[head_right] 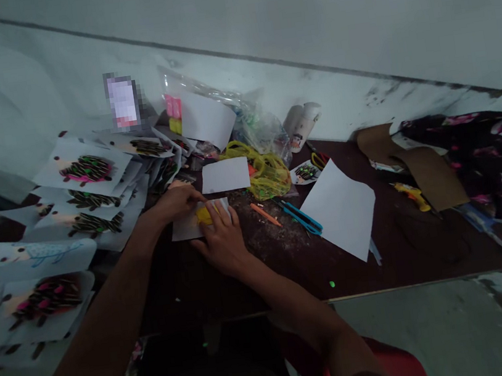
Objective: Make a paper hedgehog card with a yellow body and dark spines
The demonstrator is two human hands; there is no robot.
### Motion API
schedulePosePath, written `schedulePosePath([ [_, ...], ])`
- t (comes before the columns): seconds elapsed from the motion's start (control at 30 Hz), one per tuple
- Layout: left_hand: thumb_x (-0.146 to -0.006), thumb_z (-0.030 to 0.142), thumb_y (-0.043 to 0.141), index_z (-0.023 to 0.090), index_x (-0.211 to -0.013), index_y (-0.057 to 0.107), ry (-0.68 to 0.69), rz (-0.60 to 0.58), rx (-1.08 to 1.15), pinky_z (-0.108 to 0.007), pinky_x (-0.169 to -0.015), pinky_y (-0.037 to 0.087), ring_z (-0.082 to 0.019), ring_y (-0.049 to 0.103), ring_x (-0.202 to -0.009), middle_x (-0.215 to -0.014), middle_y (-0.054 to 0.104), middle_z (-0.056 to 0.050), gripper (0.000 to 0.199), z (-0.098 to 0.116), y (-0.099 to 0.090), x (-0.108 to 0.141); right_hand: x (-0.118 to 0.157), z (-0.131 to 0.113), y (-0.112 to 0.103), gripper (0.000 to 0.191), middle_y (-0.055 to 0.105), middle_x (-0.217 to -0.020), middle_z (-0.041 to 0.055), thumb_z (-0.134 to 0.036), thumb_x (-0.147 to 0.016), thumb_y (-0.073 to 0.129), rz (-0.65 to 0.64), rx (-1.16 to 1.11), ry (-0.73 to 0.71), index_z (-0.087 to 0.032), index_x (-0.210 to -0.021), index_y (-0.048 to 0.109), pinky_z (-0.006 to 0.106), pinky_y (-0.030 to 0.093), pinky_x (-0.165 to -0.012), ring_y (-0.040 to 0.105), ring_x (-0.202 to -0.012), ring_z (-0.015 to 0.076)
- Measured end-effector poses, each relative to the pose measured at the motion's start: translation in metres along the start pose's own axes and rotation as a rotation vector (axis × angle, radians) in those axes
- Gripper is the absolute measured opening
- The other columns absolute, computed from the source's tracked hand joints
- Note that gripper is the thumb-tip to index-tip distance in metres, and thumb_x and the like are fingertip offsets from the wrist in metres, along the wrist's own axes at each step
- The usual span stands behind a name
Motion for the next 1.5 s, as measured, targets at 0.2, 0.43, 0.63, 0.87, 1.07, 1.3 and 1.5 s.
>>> schedulePosePath([
  [0.2,-0.082,0.014,0.055,0.029,-0.107,0.082,0.011,0.008,-0.029,-0.029,-0.096,0.048,-0.020,0.069,-0.098,-0.105,0.080,-0.004,0.040,0.002,-0.002,0.001,0.000,-0.004,0.002,0.039,0.036,-0.164,0.0192,-0.045,-0.099,0.059,-0.027,-0.013,-0.005,-0.017,-0.124,0.069,0.055,0.019,-0.124,0.022,-0.157,0.0346],
  [0.43,-0.082,0.013,0.053,0.027,-0.108,0.082,0.012,0.018,-0.011,-0.030,-0.095,0.048,-0.021,0.069,-0.099,-0.103,0.080,-0.006,0.041,0.003,0.000,0.000,-0.003,0.003,-0.003,0.034,0.038,-0.164,0.0130,-0.041,-0.101,0.055,0.000,-0.045,0.011,-0.025,-0.128,0.069,0.056,0.022,-0.123,0.023,-0.156,0.0325],
  [0.63,-0.083,0.013,0.055,0.028,-0.104,0.083,-0.003,0.042,-0.001,-0.030,-0.098,0.046,-0.021,0.068,-0.101,-0.105,0.080,-0.005,0.038,0.001,-0.001,0.000,-0.007,0.009,-0.002,0.036,0.037,-0.165,0.0114,-0.043,-0.100,0.058,-0.009,-0.004,0.023,-0.029,-0.132,0.067,0.059,0.018,-0.123,0.021,-0.157,0.0335],
  [0.87,-0.083,0.014,0.055,0.027,-0.105,0.082,0.018,0.025,0.015,-0.029,-0.097,0.046,-0.020,0.069,-0.100,-0.107,0.080,-0.005,0.038,0.002,-0.002,0.000,-0.009,0.014,-0.004,0.033,0.039,-0.164,0.0129,-0.044,-0.099,0.058,0.009,0.017,0.041,-0.029,-0.125,0.071,0.063,0.020,-0.121,0.023,-0.156,0.0356],
  [1.07,-0.082,0.015,0.055,0.029,-0.107,0.082,0.034,0.029,-0.013,-0.028,-0.096,0.047,-0.019,0.068,-0.096,-0.103,0.080,-0.003,0.040,0.000,0.000,-0.002,-0.009,0.023,-0.005,0.029,0.040,-0.163,0.0104,-0.042,-0.100,0.057,0.044,0.008,0.059,-0.030,-0.122,0.073,0.063,0.022,-0.121,0.026,-0.155,0.0340],
  [1.3,-0.081,0.014,0.054,0.029,-0.108,0.082,0.038,0.021,0.004,-0.031,-0.097,0.047,-0.020,0.067,-0.097,-0.102,0.080,-0.005,0.042,0.001,0.001,-0.001,-0.013,0.016,-0.005,0.034,0.035,-0.166,0.0098,-0.040,-0.099,0.060,0.019,0.002,0.000,-0.034,-0.132,0.068,0.062,0.022,-0.121,0.022,-0.156,0.0337],
  [1.5,-0.082,0.013,0.053,0.028,-0.109,0.081,0.004,0.018,0.020,-0.029,-0.096,0.046,-0.020,0.068,-0.099,-0.106,0.079,-0.005,0.042,-0.002,0.002,0.000,-0.016,0.017,-0.001,0.032,0.036,-0.166,0.0100,-0.042,-0.099,0.059,-0.002,-0.003,0.026,-0.032,-0.128,0.071,0.061,0.022,-0.121,0.023,-0.156,0.0342],
])
Point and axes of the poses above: each hand's wrist, its own x-axis away from the middle knuckle, its own y-axis out of the palm, z = x × y, the point moved 10 cm from there along -x, towards the middle knuckle
